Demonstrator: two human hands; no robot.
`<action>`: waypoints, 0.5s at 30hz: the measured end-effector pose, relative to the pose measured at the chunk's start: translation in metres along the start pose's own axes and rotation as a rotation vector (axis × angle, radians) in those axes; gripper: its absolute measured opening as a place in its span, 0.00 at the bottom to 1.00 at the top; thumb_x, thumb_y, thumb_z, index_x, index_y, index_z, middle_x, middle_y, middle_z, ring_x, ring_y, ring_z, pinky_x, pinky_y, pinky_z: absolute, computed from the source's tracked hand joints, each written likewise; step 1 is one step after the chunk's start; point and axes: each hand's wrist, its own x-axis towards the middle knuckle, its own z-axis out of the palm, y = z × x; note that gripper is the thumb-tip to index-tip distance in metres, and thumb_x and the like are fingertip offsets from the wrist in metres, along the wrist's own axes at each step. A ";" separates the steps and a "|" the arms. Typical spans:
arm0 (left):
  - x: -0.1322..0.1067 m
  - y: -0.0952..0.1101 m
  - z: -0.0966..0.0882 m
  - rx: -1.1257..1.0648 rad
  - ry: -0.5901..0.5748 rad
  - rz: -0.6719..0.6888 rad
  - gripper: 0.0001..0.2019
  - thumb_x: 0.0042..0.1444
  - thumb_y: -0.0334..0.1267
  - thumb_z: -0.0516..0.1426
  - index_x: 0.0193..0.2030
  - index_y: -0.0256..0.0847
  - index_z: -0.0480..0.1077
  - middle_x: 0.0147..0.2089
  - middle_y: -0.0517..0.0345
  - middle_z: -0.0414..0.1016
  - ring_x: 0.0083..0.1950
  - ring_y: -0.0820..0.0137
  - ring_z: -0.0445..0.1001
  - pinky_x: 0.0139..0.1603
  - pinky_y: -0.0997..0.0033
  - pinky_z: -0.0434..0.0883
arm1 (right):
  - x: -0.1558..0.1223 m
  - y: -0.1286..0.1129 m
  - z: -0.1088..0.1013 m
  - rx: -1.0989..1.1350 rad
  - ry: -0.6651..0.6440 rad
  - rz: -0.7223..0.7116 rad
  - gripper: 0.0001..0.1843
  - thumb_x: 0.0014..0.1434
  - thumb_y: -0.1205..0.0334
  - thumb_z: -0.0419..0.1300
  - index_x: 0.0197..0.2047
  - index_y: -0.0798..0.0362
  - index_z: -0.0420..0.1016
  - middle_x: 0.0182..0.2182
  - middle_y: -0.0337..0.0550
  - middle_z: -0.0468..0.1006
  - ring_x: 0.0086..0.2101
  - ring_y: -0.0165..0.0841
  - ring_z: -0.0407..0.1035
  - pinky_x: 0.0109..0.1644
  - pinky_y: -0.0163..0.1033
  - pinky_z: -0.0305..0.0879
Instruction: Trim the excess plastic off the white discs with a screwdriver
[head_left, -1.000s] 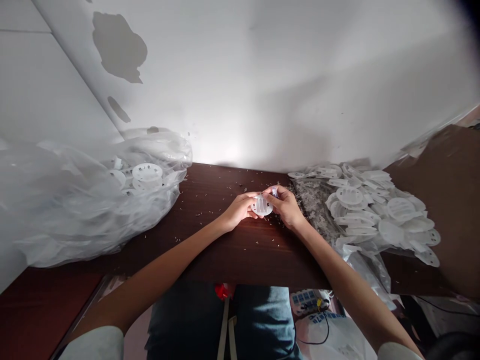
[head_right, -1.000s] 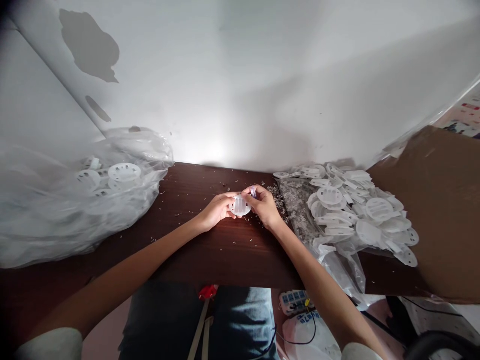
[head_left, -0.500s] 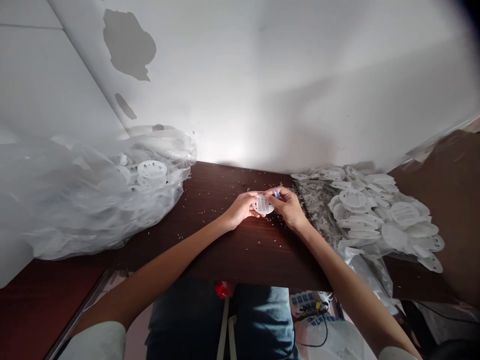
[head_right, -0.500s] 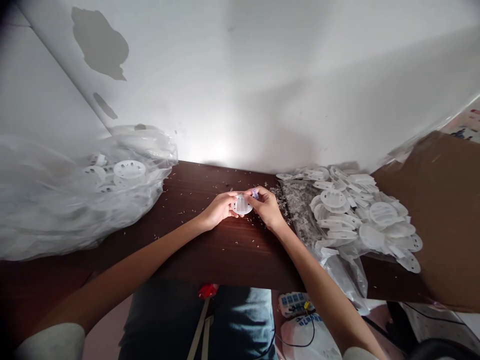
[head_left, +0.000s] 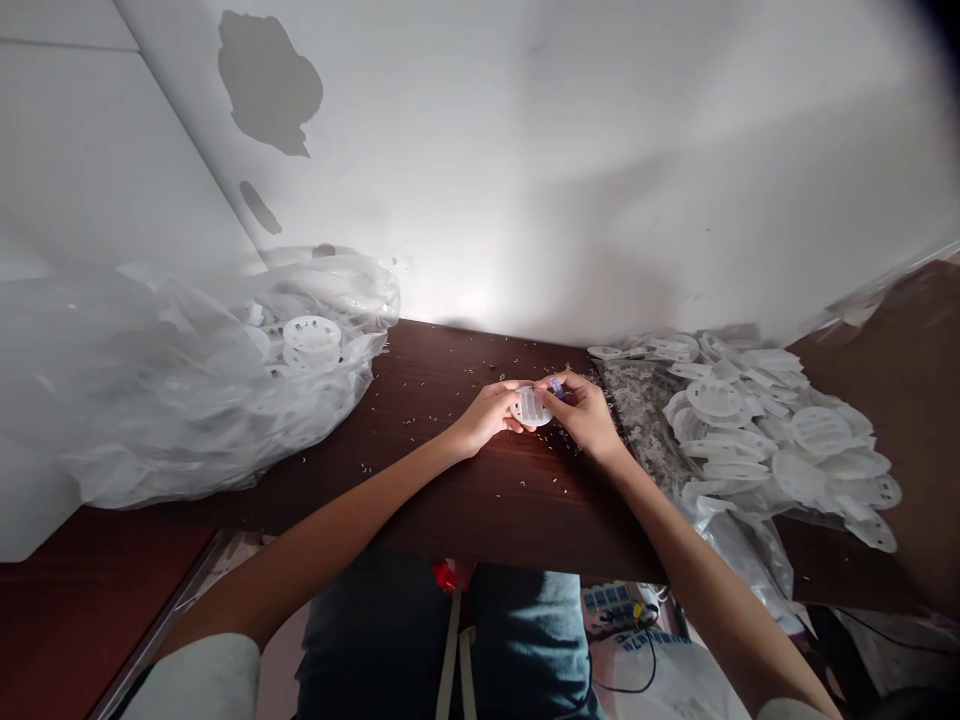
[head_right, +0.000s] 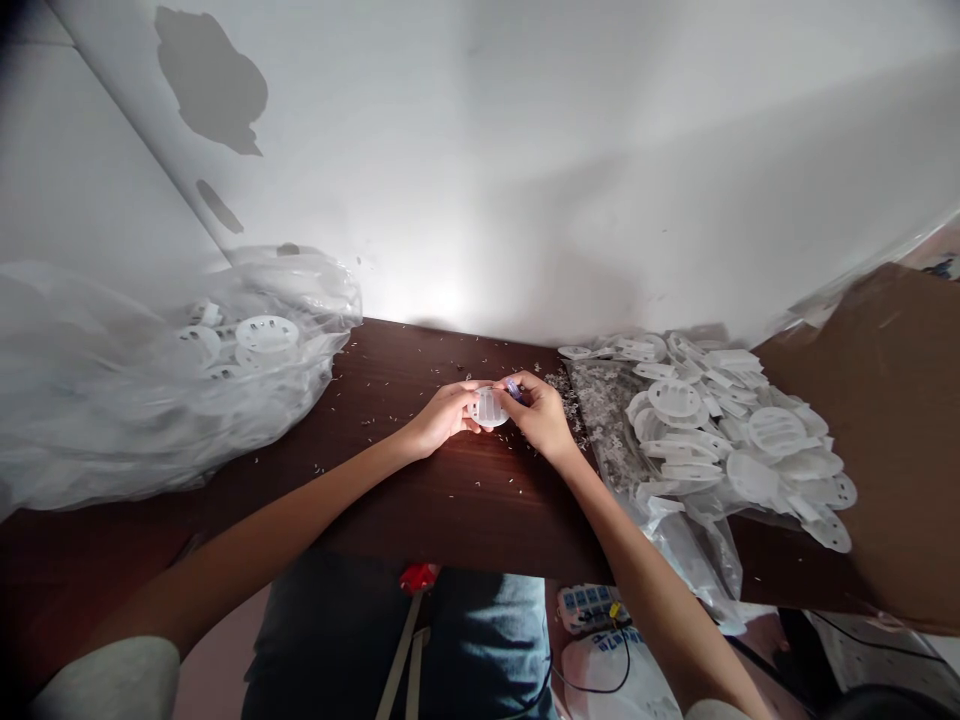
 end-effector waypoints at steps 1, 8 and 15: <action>0.000 0.000 0.000 0.001 0.000 -0.003 0.24 0.60 0.44 0.60 0.60 0.32 0.77 0.38 0.46 0.82 0.33 0.65 0.82 0.34 0.69 0.73 | 0.000 -0.001 0.000 -0.025 -0.001 -0.006 0.15 0.63 0.47 0.69 0.41 0.50 0.82 0.38 0.44 0.82 0.36 0.35 0.73 0.40 0.40 0.69; 0.001 -0.001 -0.001 0.009 -0.002 0.020 0.23 0.61 0.47 0.62 0.58 0.35 0.78 0.39 0.47 0.83 0.35 0.66 0.81 0.34 0.69 0.74 | -0.001 -0.004 0.000 -0.111 0.018 -0.083 0.12 0.62 0.51 0.69 0.42 0.49 0.81 0.45 0.45 0.83 0.43 0.39 0.75 0.48 0.43 0.69; -0.003 0.006 0.004 0.134 0.071 0.009 0.21 0.62 0.41 0.61 0.59 0.34 0.77 0.42 0.48 0.83 0.32 0.69 0.80 0.30 0.73 0.73 | 0.002 -0.005 -0.004 0.055 0.040 0.138 0.23 0.62 0.36 0.65 0.40 0.50 0.77 0.30 0.40 0.75 0.30 0.34 0.66 0.33 0.39 0.62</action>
